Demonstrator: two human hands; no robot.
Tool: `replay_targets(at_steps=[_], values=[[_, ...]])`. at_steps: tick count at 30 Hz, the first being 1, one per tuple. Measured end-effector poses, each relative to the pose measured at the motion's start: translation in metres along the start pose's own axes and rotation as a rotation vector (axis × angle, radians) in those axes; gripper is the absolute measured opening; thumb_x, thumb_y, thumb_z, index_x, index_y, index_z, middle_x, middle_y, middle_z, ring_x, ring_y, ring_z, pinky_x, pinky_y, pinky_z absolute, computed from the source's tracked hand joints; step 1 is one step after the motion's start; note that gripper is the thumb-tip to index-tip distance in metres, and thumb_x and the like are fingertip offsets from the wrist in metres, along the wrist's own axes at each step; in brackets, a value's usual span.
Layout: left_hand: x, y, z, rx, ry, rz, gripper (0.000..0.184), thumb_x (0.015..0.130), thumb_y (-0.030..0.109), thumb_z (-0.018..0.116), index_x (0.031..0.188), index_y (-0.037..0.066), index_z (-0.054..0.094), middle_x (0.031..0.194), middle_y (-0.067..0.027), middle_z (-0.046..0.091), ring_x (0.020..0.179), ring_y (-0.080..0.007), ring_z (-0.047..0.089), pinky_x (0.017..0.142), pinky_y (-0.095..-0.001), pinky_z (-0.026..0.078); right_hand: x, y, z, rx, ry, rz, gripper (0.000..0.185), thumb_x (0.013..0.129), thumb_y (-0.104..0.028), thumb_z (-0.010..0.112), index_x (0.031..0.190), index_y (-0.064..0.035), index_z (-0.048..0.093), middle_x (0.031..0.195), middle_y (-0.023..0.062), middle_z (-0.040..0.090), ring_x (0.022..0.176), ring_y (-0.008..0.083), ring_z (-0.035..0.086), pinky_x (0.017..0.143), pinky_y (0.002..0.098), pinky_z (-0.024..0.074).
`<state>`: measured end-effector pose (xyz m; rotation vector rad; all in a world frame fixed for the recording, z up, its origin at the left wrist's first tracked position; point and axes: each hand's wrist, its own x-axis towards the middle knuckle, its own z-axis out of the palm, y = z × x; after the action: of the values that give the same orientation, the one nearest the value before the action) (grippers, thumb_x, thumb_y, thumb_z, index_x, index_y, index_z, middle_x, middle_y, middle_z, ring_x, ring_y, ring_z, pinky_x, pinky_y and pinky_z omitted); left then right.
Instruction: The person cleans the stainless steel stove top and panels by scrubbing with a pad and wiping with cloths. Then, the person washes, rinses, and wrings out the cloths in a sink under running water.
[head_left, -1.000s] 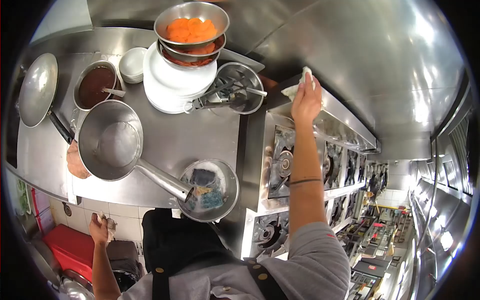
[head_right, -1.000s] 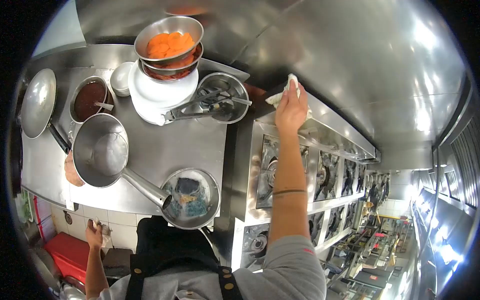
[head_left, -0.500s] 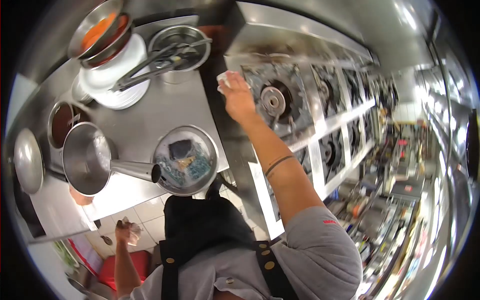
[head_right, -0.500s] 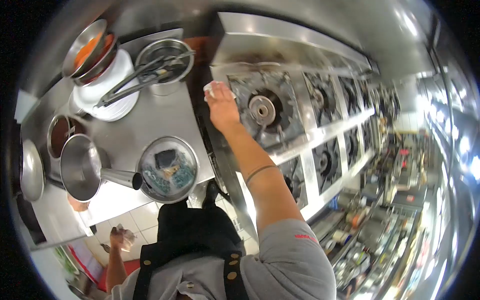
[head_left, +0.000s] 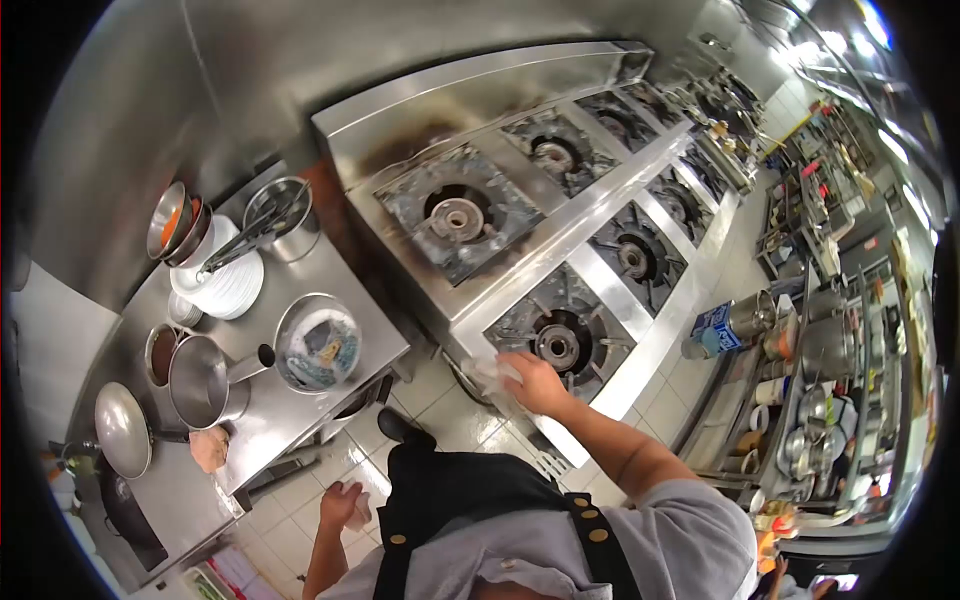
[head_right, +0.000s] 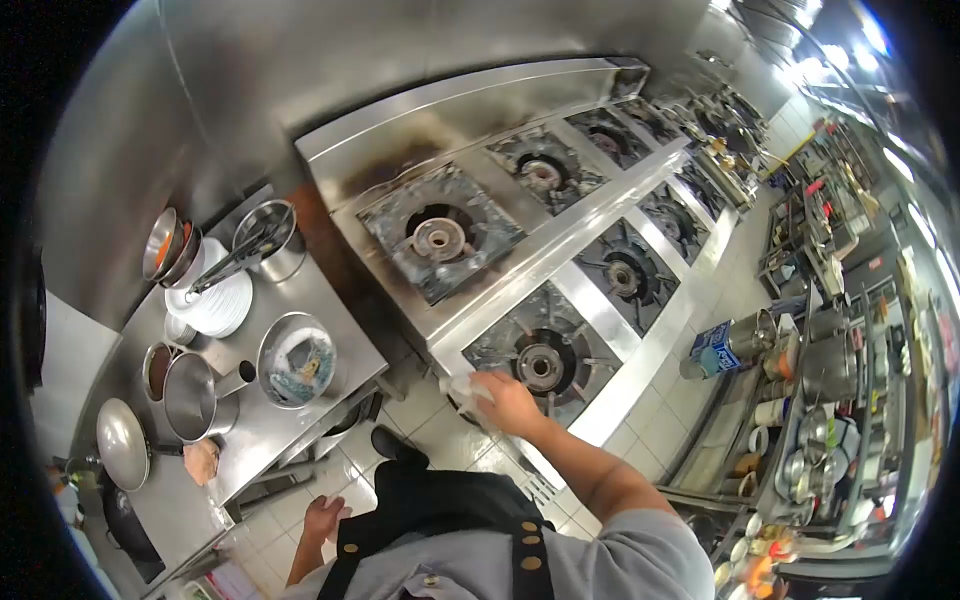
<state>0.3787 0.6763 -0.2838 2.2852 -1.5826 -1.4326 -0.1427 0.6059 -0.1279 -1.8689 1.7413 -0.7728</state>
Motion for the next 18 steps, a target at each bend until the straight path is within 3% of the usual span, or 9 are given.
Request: replay_targets(at_steps=[3, 5, 7, 9, 11, 13, 15, 17, 18], values=[[0.0, 0.062, 0.035, -0.054, -0.138, 0.224, 0.06, 0.092, 0.054, 0.064, 0.11, -0.003, 0.07, 0.104, -0.0256, 0.071, 0.101, -0.0343, 0.069, 0.09, -0.0408, 0.051, -0.066, 0.004, -0.038, 0.011, 0.052, 0.035, 0.036, 0.089, -0.015, 0.071, 0.123, -0.0053, 0.067, 0.122, 0.0196, 0.066, 0.107, 0.0418, 0.066, 0.091, 0.0456, 0.0543], [-0.042, 0.148, 0.051, -0.079, -0.247, 0.377, 0.051, 0.093, 0.049, 0.066, 0.109, 0.001, 0.071, 0.09, -0.0192, 0.07, 0.095, -0.0284, 0.069, 0.088, -0.0381, 0.051, -0.115, 0.004, -0.064, 0.018, 0.082, 0.083, 0.036, 0.089, -0.016, 0.072, 0.122, -0.005, 0.067, 0.12, 0.0193, 0.067, 0.108, 0.0415, 0.066, 0.092, 0.0452, 0.0539], [-0.097, 0.231, 0.074, 0.047, -0.359, 0.51, 0.042, 0.091, 0.045, 0.072, 0.106, 0.006, 0.071, 0.099, -0.0146, 0.068, 0.098, -0.0289, 0.068, 0.089, -0.0387, 0.051, -0.161, 0.001, -0.081, 0.137, 0.286, 0.095, 0.037, 0.088, -0.014, 0.072, 0.124, -0.0054, 0.066, 0.12, 0.0193, 0.067, 0.111, 0.0406, 0.065, 0.094, 0.0441, 0.0527], [-0.125, 0.276, 0.115, 0.162, -0.308, 1.049, 0.039, 0.087, 0.042, 0.077, 0.102, 0.006, 0.072, 0.129, -0.0163, 0.062, 0.111, -0.0319, 0.066, 0.094, -0.0399, 0.051, -0.204, -0.002, -0.097, 0.145, 0.374, 0.058, 0.041, 0.087, -0.011, 0.072, 0.127, -0.0061, 0.063, 0.122, 0.0192, 0.066, 0.114, 0.0401, 0.064, 0.096, 0.043, 0.052], [-0.188, 0.342, 0.139, 0.094, -0.437, 1.281, 0.039, 0.084, 0.042, 0.079, 0.098, 0.006, 0.074, 0.151, -0.0188, 0.047, 0.123, -0.0343, 0.061, 0.098, -0.0406, 0.05, -0.24, -0.014, -0.114, 0.141, 0.414, 0.129, 0.048, 0.086, -0.009, 0.073, 0.132, -0.0071, 0.06, 0.124, 0.0193, 0.065, 0.114, 0.0406, 0.064, 0.097, 0.0435, 0.0518], [-0.218, 0.38, 0.172, 0.129, -0.56, 1.495, 0.039, 0.082, 0.041, 0.082, 0.097, 0.005, 0.076, 0.153, -0.0242, 0.045, 0.129, -0.0355, 0.058, 0.101, -0.0405, 0.049, -0.264, -0.032, -0.14, 0.133, 0.36, 0.074, 0.053, 0.085, -0.009, 0.074, 0.135, -0.0063, 0.058, 0.126, 0.0203, 0.065, 0.114, 0.041, 0.064, 0.098, 0.0436, 0.0514], [-0.233, 0.402, 0.207, 0.179, -0.555, 1.52, 0.037, 0.082, 0.039, 0.082, 0.096, 0.005, 0.076, 0.143, -0.0241, 0.053, 0.123, -0.0355, 0.061, 0.098, -0.0397, 0.05, -0.281, -0.041, -0.159, 0.183, 0.393, -0.018, 0.057, 0.085, -0.011, 0.075, 0.137, -0.0024, 0.056, 0.128, 0.022, 0.064, 0.114, 0.0412, 0.064, 0.1, 0.0437, 0.0508], [-0.247, 0.413, 0.237, 0.227, -0.554, 1.534, 0.035, 0.083, 0.037, 0.082, 0.095, 0.005, 0.076, 0.134, -0.0239, 0.06, 0.116, -0.0356, 0.064, 0.095, -0.039, 0.051, -0.305, -0.022, -0.15, 0.024, 0.481, -0.022, 0.073, 0.082, -0.016, 0.08, 0.145, 0.001, 0.046, 0.135, 0.0277, 0.058, 0.122, 0.0454, 0.059, 0.103, 0.0463, 0.0486], [-0.253, 0.418, 0.248, 0.066, -0.568, 1.405, 0.033, 0.085, 0.036, 0.081, 0.093, 0.005, 0.075, 0.12, -0.0219, 0.064, 0.107, -0.0338, 0.066, 0.091, -0.0379, 0.051, -0.314, -0.023, -0.15, -0.023, 0.628, 0.023, 0.083, 0.08, -0.018, 0.082, 0.149, 0.001, 0.04, 0.139, 0.0304, 0.054, 0.125, 0.0475, 0.055, 0.104, 0.048, 0.0474]])
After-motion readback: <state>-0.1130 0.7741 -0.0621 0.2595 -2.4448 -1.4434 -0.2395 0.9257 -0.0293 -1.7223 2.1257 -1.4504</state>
